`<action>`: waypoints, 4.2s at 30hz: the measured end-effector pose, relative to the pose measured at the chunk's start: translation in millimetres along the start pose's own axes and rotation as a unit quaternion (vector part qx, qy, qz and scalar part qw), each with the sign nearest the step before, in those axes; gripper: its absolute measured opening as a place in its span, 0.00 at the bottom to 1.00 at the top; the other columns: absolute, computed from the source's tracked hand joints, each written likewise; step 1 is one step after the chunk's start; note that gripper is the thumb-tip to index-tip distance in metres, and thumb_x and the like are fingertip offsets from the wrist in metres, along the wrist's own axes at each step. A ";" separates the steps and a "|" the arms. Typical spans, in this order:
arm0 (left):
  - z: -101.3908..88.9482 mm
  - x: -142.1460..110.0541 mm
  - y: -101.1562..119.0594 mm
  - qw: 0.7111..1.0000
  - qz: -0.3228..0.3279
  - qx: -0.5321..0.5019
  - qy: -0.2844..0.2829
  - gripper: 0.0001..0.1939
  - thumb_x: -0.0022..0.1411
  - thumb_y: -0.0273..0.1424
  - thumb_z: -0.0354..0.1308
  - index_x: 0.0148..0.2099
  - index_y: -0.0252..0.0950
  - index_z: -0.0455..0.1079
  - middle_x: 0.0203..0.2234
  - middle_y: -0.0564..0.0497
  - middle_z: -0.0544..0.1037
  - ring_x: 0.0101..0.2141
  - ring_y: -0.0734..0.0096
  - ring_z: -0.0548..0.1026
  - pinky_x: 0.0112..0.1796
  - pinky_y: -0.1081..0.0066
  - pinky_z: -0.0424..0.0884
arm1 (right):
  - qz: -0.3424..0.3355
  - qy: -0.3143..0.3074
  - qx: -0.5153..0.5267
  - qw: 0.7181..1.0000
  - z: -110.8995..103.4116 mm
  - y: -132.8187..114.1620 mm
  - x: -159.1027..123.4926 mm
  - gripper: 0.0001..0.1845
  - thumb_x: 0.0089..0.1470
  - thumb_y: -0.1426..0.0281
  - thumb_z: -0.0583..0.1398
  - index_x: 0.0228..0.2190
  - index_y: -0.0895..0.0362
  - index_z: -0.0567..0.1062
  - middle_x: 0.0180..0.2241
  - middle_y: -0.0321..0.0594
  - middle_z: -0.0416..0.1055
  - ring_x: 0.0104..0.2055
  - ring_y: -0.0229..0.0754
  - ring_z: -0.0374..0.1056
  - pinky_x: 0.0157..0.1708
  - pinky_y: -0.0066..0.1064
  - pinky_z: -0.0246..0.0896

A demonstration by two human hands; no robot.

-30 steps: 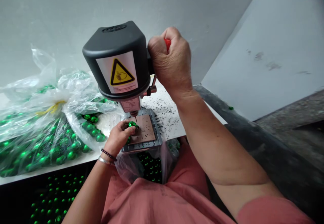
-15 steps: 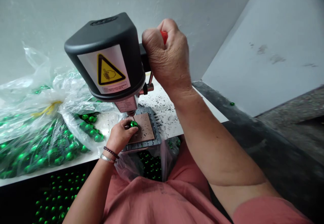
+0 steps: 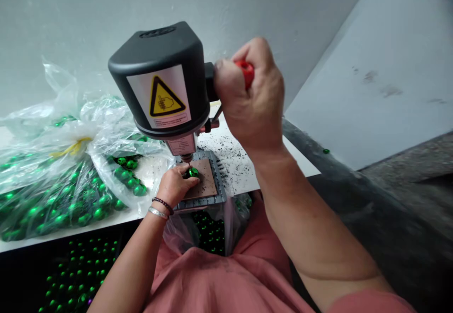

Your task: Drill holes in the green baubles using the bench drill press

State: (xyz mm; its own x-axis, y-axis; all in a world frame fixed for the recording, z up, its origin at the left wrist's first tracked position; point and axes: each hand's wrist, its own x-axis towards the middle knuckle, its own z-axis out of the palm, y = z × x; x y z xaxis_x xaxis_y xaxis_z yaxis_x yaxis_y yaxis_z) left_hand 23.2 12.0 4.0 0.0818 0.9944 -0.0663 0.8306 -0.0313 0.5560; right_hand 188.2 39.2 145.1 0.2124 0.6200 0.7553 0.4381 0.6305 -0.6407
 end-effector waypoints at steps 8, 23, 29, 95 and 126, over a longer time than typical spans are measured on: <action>0.2 -2.3 2.6 1.000 0.026 0.014 0.005 0.14 0.50 0.37 0.58 0.40 0.40 0.73 0.33 0.52 0.77 0.34 0.68 0.72 0.35 0.72 0.63 | -0.099 0.055 -0.140 0.984 -17.6 4.4 -62.5 0.05 0.49 0.70 0.54 0.24 0.54 0.60 0.20 0.29 0.55 0.20 0.29 0.49 0.24 0.25 0.53; 1.2 -5.3 4.5 1.000 0.002 0.006 0.018 0.12 0.50 0.37 0.58 0.37 0.38 0.74 0.31 0.50 0.77 0.32 0.67 0.71 0.34 0.71 0.63 | -0.105 0.093 -0.090 0.986 -7.8 22.9 -98.4 0.08 0.47 0.75 0.55 0.32 0.53 0.63 0.24 0.31 0.63 0.25 0.30 0.62 0.26 0.25 0.60; 1.7 -6.1 5.0 1.000 -0.002 0.022 0.020 0.11 0.50 0.37 0.58 0.36 0.39 0.73 0.33 0.50 0.77 0.34 0.67 0.72 0.36 0.71 0.63 | -0.063 0.086 -0.041 0.993 -4.2 32.5 -106.7 0.09 0.47 0.73 0.55 0.33 0.52 0.63 0.25 0.30 0.64 0.26 0.32 0.64 0.28 0.28 0.62; -1.1 -33.2 -14.0 0.845 -0.144 -0.516 -0.001 0.24 0.49 0.31 0.62 0.49 0.34 0.66 0.30 0.51 0.75 0.28 0.75 0.72 0.27 0.76 0.68 | 0.025 0.034 0.004 0.999 2.0 -4.5 -8.1 0.13 0.51 0.63 0.54 0.22 0.55 0.56 0.19 0.29 0.50 0.22 0.29 0.46 0.24 0.25 0.46; 5.0 -6.5 -1.3 0.989 0.009 -0.143 0.049 0.15 0.46 0.32 0.62 0.40 0.39 0.74 0.39 0.49 0.77 0.43 0.62 0.72 0.49 0.65 0.63 | -0.043 0.033 -0.078 0.995 -14.1 -2.2 -38.9 0.09 0.50 0.65 0.54 0.24 0.55 0.60 0.19 0.28 0.52 0.21 0.27 0.48 0.23 0.22 0.51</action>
State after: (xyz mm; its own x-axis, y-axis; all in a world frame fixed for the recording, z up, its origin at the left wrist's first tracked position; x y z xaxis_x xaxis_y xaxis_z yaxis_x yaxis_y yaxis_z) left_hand 24.4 5.1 -0.4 0.0306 0.9994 0.0182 0.6391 -0.0336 0.7684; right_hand 191.3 7.1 119.1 0.2228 0.5310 0.8175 0.5859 0.5973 -0.5477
